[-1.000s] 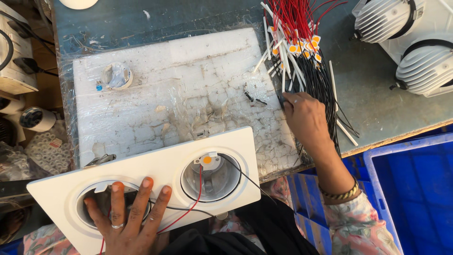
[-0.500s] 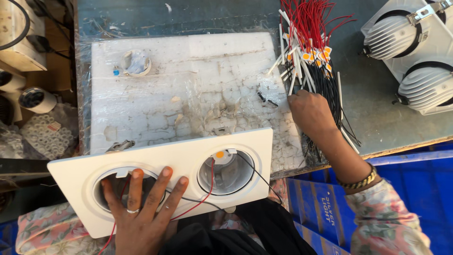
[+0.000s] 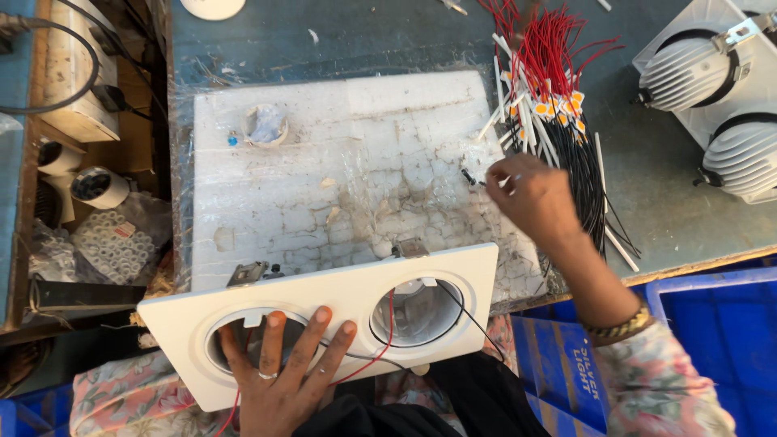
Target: The person assembles LED light fixtures by inserting LED modules into a white housing, connecting red and black wires, and securing components with a green power drill. The person also handles heat sinks and wire connectors during the process.
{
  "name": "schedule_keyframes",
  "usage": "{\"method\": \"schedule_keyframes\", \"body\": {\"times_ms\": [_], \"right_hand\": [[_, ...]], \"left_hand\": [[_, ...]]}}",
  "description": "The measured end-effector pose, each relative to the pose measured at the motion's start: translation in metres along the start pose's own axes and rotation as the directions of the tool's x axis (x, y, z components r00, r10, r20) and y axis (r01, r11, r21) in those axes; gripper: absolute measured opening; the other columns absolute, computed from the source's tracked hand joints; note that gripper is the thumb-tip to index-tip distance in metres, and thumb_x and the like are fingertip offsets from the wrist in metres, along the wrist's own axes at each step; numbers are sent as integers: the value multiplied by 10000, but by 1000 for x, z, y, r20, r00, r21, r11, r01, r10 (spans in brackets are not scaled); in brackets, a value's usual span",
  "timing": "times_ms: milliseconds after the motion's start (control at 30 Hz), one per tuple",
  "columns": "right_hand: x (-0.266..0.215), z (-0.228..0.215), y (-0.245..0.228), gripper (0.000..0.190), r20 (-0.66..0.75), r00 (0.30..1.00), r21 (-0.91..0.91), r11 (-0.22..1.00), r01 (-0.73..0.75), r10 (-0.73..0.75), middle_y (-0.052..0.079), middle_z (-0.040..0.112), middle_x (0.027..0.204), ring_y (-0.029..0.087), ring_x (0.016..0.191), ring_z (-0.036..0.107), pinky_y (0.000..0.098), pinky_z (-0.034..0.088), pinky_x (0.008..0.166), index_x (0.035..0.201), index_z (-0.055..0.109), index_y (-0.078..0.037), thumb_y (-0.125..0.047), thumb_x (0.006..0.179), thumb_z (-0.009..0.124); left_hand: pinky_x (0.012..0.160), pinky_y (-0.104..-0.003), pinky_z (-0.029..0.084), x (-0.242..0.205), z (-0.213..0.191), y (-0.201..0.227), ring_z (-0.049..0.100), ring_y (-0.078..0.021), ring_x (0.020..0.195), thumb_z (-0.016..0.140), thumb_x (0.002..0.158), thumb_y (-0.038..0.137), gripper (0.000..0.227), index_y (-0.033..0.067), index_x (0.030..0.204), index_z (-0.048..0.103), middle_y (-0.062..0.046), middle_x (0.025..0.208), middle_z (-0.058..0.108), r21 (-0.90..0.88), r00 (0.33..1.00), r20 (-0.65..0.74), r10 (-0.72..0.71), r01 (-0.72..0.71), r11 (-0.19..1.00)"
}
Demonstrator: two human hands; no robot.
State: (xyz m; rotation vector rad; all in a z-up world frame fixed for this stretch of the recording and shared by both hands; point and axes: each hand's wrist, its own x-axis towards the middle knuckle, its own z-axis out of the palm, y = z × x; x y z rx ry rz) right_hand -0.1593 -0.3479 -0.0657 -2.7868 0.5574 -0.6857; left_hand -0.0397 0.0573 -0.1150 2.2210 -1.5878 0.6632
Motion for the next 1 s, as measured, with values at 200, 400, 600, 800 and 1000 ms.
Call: {"method": "schedule_keyframes", "body": {"times_ms": [200,400,600,800,1000], "right_hand": [[-17,9,-1,186,-49,974,312,930,-195,220,142,735,1012,185,755,716,285,536,625,1135,757,-19,-119,992,693],[-98,-4,-28,443,306,918,905,222,-362,251,180,739,1181,224,1041,725,349,597,882,1348,616,63,-252,1039,579],[-137,33,-91,565,604,536,668,-8,-744,591,151,725,1113,221,980,721,378,617,801,1289,539,-3,-74,781,775],[-102,18,-98,325,471,747,806,114,-580,469,175,786,951,218,807,742,367,621,715,1107,718,104,6,800,761],[-67,7,-68,351,316,843,871,218,-440,436,171,789,960,212,802,756,345,622,730,1107,716,93,41,762,751]], "left_hand": [[1138,-787,237,4,4,-1,242,-283,1529,647,1003,475,502,388,1479,513,81,1577,436,19,998,-62,16,-15,1000],[1132,-771,251,10,6,-2,264,-283,1517,629,1005,548,528,392,1491,495,90,1576,442,43,997,-78,17,-14,999],[1131,-786,222,9,2,4,267,-293,1520,636,990,498,522,393,1486,513,79,1582,442,52,998,-56,-3,6,999],[1129,-777,77,33,-9,7,281,-335,1506,681,853,332,568,389,1410,589,52,1547,485,-54,997,-48,-58,55,997],[1127,-754,34,62,-4,27,239,-382,1517,687,888,277,602,409,1461,556,-2,1597,442,-61,986,-117,-121,114,992]]}}
